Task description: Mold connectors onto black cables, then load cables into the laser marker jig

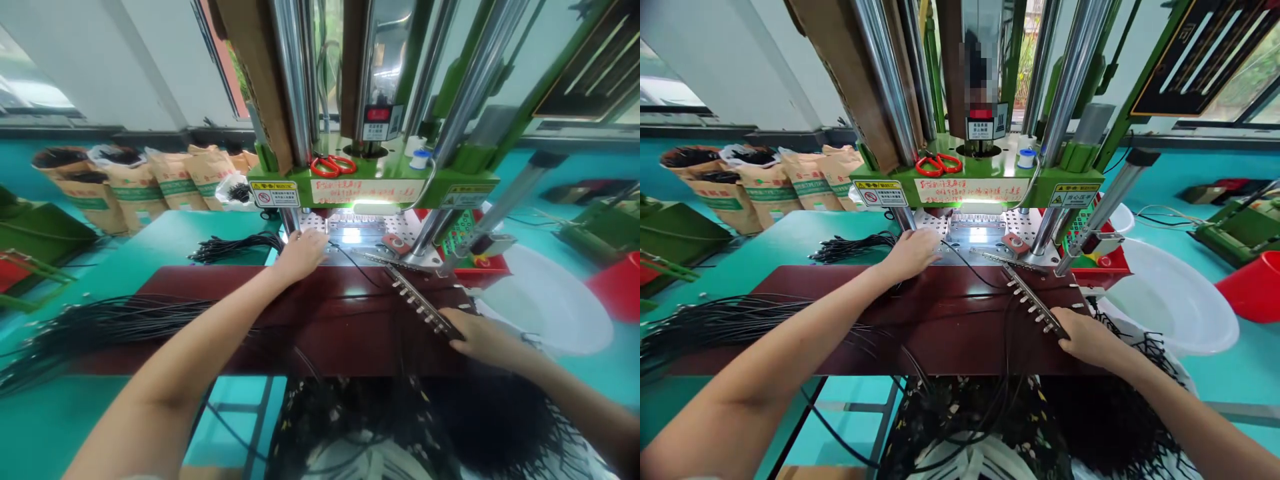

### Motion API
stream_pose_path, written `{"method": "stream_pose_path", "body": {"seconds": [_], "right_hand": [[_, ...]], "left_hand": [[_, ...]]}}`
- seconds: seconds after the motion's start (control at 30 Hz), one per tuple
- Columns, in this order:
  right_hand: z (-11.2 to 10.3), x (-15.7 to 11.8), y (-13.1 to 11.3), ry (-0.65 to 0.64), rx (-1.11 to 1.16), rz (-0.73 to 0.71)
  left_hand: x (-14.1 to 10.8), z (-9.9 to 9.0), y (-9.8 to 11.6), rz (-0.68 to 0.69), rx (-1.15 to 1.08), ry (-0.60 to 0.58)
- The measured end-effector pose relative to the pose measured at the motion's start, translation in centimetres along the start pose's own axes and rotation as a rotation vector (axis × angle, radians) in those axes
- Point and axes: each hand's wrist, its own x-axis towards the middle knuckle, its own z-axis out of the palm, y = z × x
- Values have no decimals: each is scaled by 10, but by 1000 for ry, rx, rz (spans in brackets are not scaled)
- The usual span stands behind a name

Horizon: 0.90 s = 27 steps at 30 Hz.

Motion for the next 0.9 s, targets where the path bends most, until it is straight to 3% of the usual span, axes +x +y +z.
{"method": "stream_pose_path", "body": {"seconds": [0.1,0.23,0.37,0.43,0.53,0.63,0.73,0.8,0.9], "right_hand": [[2,2,-3,33,-66,64],[-9,18,8,108,-144,122],[-34,45,9,200,-167,213],[-49,59,3,260,-183,219],[-67,79,-11,357,-176,199],[-78,101,-19,435,-114,138],[-87,128,-22,479,-36,69],[-93,149,-23,490,12,41],[-102,181,-24,506,61,56]], "left_hand": [[0,-3,19,161,30,-47],[-24,-25,48,426,-106,-210],[-53,-33,81,434,-200,-436],[-62,-27,89,369,-343,-517],[-63,-12,93,158,-655,-586],[-52,5,98,-200,-1144,-668],[-29,23,109,-545,-1710,-667],[-10,35,116,-629,-1965,-662],[18,50,123,-673,-2113,-617]]}}
